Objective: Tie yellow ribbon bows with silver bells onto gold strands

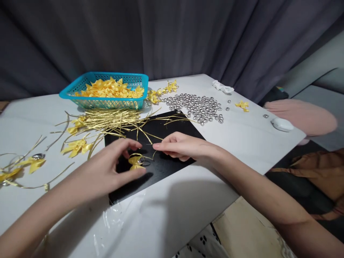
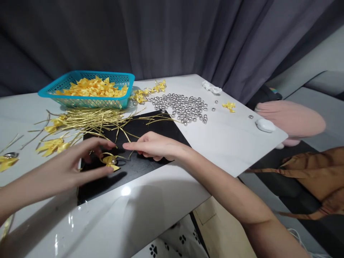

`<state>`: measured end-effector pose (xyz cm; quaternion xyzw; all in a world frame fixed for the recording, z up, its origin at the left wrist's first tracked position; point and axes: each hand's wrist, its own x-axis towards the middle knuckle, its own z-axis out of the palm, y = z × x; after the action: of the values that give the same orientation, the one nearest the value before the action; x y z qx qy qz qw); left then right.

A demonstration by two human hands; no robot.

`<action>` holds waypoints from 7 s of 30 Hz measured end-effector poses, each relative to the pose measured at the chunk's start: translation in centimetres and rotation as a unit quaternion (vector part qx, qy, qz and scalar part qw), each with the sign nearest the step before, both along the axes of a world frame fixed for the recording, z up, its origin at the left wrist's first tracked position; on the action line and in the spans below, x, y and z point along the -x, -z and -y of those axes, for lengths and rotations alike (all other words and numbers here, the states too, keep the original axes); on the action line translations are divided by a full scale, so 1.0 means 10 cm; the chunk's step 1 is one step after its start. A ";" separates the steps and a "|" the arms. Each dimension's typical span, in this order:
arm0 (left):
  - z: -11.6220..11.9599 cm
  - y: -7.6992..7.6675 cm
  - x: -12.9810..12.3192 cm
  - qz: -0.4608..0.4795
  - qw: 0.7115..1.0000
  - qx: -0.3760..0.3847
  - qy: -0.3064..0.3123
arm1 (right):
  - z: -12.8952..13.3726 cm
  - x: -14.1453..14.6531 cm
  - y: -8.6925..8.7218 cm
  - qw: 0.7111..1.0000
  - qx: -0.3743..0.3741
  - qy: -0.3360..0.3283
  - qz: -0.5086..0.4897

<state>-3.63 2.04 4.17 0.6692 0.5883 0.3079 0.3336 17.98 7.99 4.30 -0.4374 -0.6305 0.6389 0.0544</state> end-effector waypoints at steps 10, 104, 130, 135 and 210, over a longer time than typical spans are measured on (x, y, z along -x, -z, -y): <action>-0.11 0.27 -0.02 0.095 0.986 0.131 0.045 | 0.12 0.21 0.22 0.992 -0.096 0.042 -0.073; 0.06 0.42 -0.22 0.045 0.995 -0.078 0.051 | -0.09 -0.21 -0.05 0.963 -0.207 -0.161 0.068; 0.05 0.41 -0.22 0.027 0.995 -0.097 0.021 | 0.00 0.00 0.13 0.963 -0.228 -0.132 0.058; 0.05 0.40 -0.22 0.026 0.995 -0.099 0.019 | 0.00 0.01 0.13 0.962 -0.230 -0.134 0.056; 0.04 0.45 -0.21 0.033 0.993 -0.105 0.049 | 0.00 0.06 0.20 0.993 -0.062 -0.084 0.047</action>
<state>-1.50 1.61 -0.38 0.7181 0.5078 0.3734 0.2951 17.39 7.99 2.28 -0.4081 -0.7055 0.5794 -0.0019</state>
